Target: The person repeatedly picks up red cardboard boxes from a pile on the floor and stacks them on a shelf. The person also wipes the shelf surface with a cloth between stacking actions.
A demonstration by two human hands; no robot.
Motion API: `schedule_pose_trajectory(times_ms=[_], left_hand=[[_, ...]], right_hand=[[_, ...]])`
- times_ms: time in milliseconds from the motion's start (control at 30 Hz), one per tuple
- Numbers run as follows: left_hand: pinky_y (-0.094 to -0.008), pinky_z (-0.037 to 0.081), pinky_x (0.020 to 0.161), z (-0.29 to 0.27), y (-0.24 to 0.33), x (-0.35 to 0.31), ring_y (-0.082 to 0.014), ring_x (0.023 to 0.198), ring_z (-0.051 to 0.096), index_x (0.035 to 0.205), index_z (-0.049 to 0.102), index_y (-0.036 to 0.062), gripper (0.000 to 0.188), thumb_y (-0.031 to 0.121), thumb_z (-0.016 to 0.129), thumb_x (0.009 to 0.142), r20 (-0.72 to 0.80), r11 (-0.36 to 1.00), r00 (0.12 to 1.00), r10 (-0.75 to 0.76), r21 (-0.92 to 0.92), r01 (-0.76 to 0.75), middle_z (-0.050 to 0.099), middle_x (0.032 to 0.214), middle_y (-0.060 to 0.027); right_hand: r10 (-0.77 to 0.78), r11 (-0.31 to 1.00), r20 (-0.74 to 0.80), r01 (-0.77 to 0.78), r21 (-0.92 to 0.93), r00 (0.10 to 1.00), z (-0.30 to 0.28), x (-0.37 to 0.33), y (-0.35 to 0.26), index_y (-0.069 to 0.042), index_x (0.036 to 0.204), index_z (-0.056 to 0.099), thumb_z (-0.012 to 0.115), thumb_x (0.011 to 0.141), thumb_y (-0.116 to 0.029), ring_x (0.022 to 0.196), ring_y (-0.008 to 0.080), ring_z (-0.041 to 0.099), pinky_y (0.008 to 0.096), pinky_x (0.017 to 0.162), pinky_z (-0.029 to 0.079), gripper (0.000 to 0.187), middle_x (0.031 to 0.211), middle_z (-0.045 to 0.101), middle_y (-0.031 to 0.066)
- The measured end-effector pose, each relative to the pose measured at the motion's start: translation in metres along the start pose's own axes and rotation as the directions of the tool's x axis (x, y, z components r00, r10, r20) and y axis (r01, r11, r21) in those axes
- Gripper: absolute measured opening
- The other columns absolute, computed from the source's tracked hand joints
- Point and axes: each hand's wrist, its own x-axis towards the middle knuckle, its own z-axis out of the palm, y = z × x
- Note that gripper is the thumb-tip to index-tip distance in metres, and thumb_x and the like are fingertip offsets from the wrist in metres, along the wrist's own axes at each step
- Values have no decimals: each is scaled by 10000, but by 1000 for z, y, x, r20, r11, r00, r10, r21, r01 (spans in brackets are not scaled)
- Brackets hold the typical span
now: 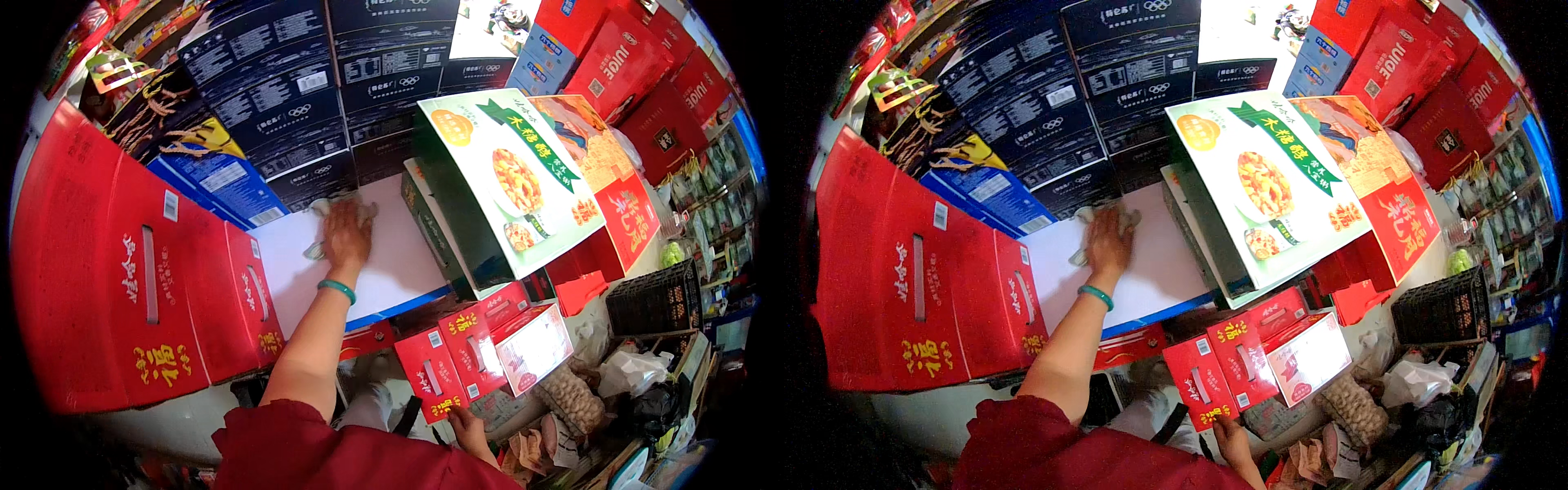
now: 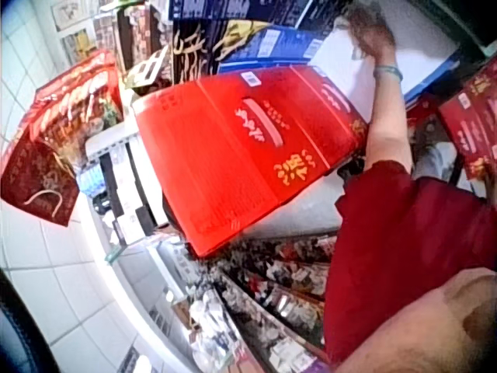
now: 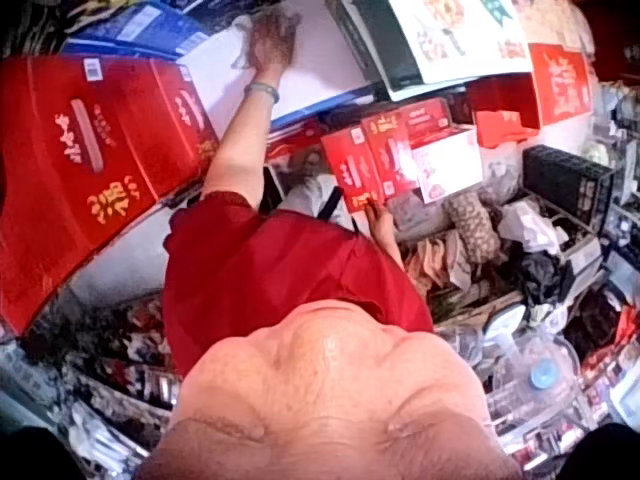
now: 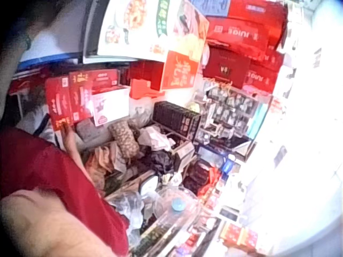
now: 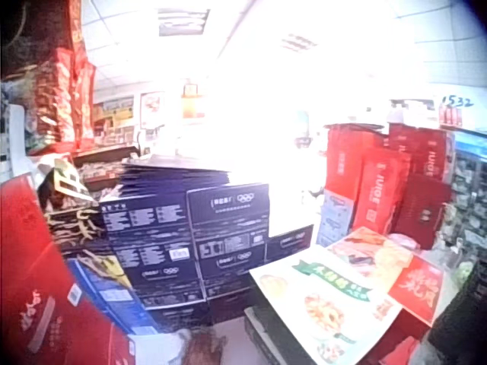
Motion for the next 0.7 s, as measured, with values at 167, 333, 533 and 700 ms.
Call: schedule_pose_trajectory(times_ms=[167, 333, 533, 700], left_hand=[[-420, 348, 1005, 34, 31, 35, -359, 1168, 468, 1215, 513, -5, 442, 193, 581, 826, -31, 973, 991, 129, -187, -132, 527, 1232, -209], [-404, 377, 983, 26, 36, 35, -350, 1150, 484, 1170, 555, 9, 365, 167, 567, 841, 60, 935, 970, 234, -288, -207, 552, 1209, -189], [-371, 374, 1003, 7, 43, -18, -307, 1193, 465, 1142, 600, 91, 339, 131, 583, 806, 227, 883, 911, 345, -406, -234, 560, 1215, -135], [-373, 373, 1011, -22, 60, -54, -304, 1197, 465, 1124, 608, 88, 352, 101, 578, 774, 317, 858, 857, 405, -456, -237, 573, 1193, -128]], right_hand=[[-41, 999, -64, 40, -9, 997, 0, -13, 27, 10, 1097, 593, 558, 881, -157, 867, 328, 645, 363, 730, 493, 276, 944, 645, 216], [37, 999, -46, -36, 26, 998, 12, -23, 55, 37, 1121, 570, 540, 903, -117, 853, 169, 636, 282, 753, 490, 269, 942, 658, 136], [31, 997, -37, -28, 69, 999, 1, -40, 29, -17, 1113, 593, 559, 882, -172, 937, 347, 621, 367, 760, 484, 280, 994, 630, 226], [-5, 999, -30, 6, 52, 1000, -10, -58, 25, 19, 1142, 566, 531, 905, -136, 856, 197, 641, 297, 759, 491, 286, 963, 669, 138]])
